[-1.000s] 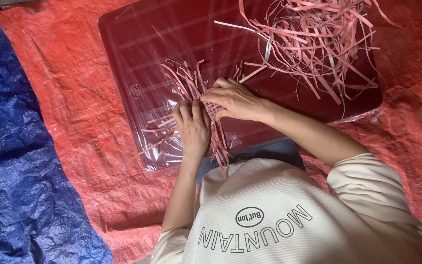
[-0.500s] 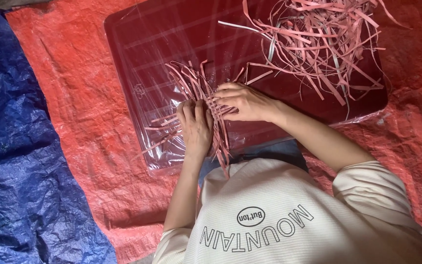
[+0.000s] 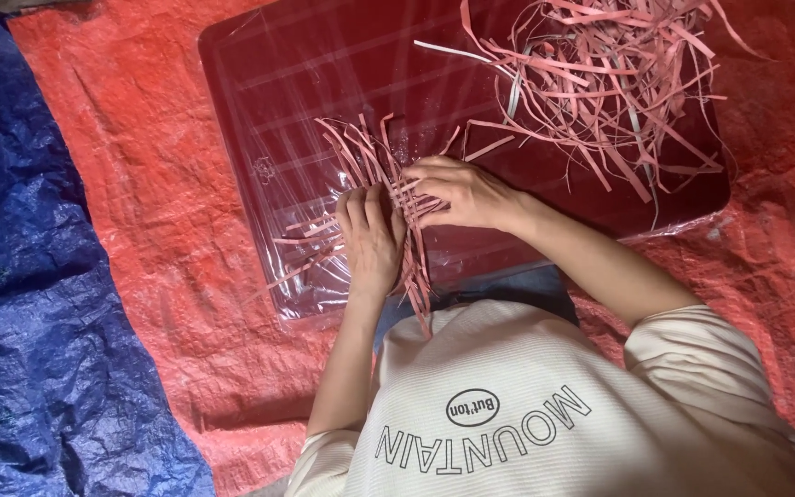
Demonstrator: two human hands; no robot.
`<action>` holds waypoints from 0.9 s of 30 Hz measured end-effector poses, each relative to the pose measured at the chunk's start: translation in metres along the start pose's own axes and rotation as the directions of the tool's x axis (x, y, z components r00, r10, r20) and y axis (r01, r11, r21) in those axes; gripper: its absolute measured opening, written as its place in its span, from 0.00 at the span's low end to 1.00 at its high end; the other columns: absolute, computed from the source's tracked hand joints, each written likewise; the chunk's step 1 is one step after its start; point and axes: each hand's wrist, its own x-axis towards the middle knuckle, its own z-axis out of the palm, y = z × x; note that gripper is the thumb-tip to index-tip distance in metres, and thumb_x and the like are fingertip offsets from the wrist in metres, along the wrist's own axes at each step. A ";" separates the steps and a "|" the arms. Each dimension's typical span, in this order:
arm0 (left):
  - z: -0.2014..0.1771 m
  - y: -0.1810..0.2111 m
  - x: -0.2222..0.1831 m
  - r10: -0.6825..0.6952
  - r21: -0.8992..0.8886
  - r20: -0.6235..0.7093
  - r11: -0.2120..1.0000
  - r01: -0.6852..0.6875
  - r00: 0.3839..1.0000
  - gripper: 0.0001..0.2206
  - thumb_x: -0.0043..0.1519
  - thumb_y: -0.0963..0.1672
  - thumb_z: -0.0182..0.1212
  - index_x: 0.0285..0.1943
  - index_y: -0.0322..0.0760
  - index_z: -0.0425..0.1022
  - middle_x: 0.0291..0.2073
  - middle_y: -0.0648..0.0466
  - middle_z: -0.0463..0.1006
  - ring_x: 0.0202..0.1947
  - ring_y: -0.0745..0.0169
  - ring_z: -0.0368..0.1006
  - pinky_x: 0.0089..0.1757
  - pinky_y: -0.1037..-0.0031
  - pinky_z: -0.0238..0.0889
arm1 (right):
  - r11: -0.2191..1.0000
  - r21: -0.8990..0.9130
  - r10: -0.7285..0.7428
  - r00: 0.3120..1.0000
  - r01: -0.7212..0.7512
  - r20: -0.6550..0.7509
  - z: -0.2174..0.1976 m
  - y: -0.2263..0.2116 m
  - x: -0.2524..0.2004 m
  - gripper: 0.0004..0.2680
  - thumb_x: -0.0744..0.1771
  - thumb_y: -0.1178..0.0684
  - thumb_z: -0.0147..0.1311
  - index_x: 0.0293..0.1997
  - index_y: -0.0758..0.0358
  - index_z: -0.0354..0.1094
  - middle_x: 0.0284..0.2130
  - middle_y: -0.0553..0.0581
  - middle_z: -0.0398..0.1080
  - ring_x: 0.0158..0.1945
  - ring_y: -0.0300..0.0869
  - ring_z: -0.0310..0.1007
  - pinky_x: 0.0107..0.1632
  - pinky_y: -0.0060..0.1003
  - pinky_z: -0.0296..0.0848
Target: The person is manually weaving thin pink plastic strips together to create a mesh-like structure on a flat surface covered by a tarp.
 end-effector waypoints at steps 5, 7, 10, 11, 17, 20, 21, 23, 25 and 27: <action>0.002 -0.006 -0.002 0.046 0.011 -0.001 0.999 -0.046 0.999 0.09 0.59 0.45 0.45 0.45 0.40 0.64 0.39 0.47 0.57 0.51 0.42 0.48 0.48 0.58 0.52 | 0.982 -0.129 -0.138 0.990 0.136 -0.002 -0.003 0.000 0.001 0.12 0.59 0.47 0.54 0.33 0.68 0.65 0.40 0.61 0.66 0.49 0.50 0.61 0.48 0.40 0.64; 0.009 -0.011 -0.005 0.074 -0.006 -0.025 0.997 -0.074 0.997 0.07 0.58 0.45 0.47 0.40 0.40 0.67 0.40 0.46 0.57 0.52 0.41 0.46 0.49 0.59 0.50 | 0.971 -0.156 -0.186 0.982 0.182 -0.012 0.001 0.007 -0.002 0.12 0.60 0.47 0.53 0.32 0.69 0.65 0.39 0.61 0.66 0.49 0.50 0.61 0.48 0.41 0.64; 0.010 -0.011 -0.004 0.096 0.001 -0.059 0.995 -0.096 0.994 0.06 0.58 0.45 0.49 0.39 0.42 0.69 0.40 0.45 0.57 0.53 0.39 0.47 0.50 0.57 0.50 | 0.963 -0.183 -0.208 0.978 0.198 -0.036 0.000 0.006 0.000 0.13 0.61 0.45 0.50 0.33 0.68 0.66 0.39 0.61 0.65 0.49 0.50 0.61 0.46 0.41 0.63; 0.012 -0.011 -0.004 0.093 -0.002 -0.056 0.996 -0.093 0.994 0.06 0.58 0.45 0.49 0.39 0.42 0.69 0.40 0.45 0.57 0.53 0.39 0.47 0.50 0.57 0.50 | 0.964 -0.180 -0.204 0.978 0.195 -0.033 0.001 0.006 0.000 0.13 0.61 0.45 0.50 0.33 0.68 0.66 0.39 0.61 0.65 0.49 0.50 0.61 0.46 0.41 0.63; 0.009 -0.006 -0.002 0.101 0.025 -0.061 0.995 -0.100 0.993 0.06 0.58 0.44 0.49 0.39 0.41 0.70 0.40 0.43 0.59 0.53 0.38 0.49 0.49 0.56 0.51 | 0.954 -0.244 -0.183 0.983 0.175 -0.010 0.002 0.004 0.002 0.13 0.62 0.43 0.48 0.35 0.63 0.66 0.40 0.55 0.66 0.49 0.47 0.60 0.44 0.39 0.61; 0.008 -0.006 -0.001 0.098 0.011 -0.055 0.995 -0.097 0.994 0.07 0.58 0.44 0.49 0.40 0.40 0.70 0.41 0.43 0.59 0.53 0.38 0.48 0.49 0.55 0.50 | 0.952 -0.261 -0.170 0.985 0.158 -0.024 0.004 0.002 0.000 0.13 0.62 0.42 0.48 0.37 0.62 0.66 0.40 0.53 0.66 0.49 0.46 0.59 0.44 0.39 0.60; 0.008 -0.006 -0.001 0.109 -0.003 -0.068 0.994 -0.109 0.992 0.07 0.57 0.44 0.50 0.39 0.40 0.70 0.40 0.44 0.59 0.53 0.39 0.49 0.50 0.57 0.51 | 0.942 -0.294 -0.182 0.983 0.164 -0.036 0.003 0.001 0.000 0.13 0.61 0.43 0.48 0.37 0.62 0.66 0.40 0.54 0.66 0.48 0.46 0.60 0.43 0.39 0.60; 0.006 -0.008 0.002 0.124 -0.009 -0.087 0.992 -0.125 0.988 0.06 0.57 0.44 0.51 0.39 0.40 0.71 0.40 0.44 0.59 0.53 0.39 0.50 0.50 0.58 0.51 | 0.928 -0.328 -0.204 0.978 0.175 -0.055 0.005 -0.001 -0.001 0.13 0.61 0.43 0.49 0.37 0.63 0.67 0.39 0.55 0.66 0.47 0.47 0.60 0.42 0.39 0.60; 0.004 -0.010 0.004 0.160 -0.079 -0.059 0.983 -0.165 0.985 0.07 0.56 0.44 0.52 0.40 0.40 0.72 0.40 0.44 0.60 0.53 0.40 0.50 0.49 0.59 0.52 | 0.910 -0.385 -0.201 0.976 0.155 -0.082 0.010 -0.002 -0.006 0.13 0.61 0.44 0.50 0.37 0.64 0.66 0.38 0.56 0.66 0.47 0.48 0.60 0.42 0.40 0.61; 0.003 -0.013 0.008 0.198 -0.078 -0.048 0.976 -0.202 0.979 0.06 0.56 0.43 0.53 0.39 0.40 0.72 0.40 0.43 0.60 0.53 0.40 0.51 0.49 0.59 0.53 | 0.899 -0.417 -0.191 0.976 0.133 -0.100 0.008 -0.010 -0.008 0.12 0.60 0.44 0.50 0.36 0.64 0.66 0.38 0.57 0.66 0.46 0.49 0.61 0.42 0.41 0.61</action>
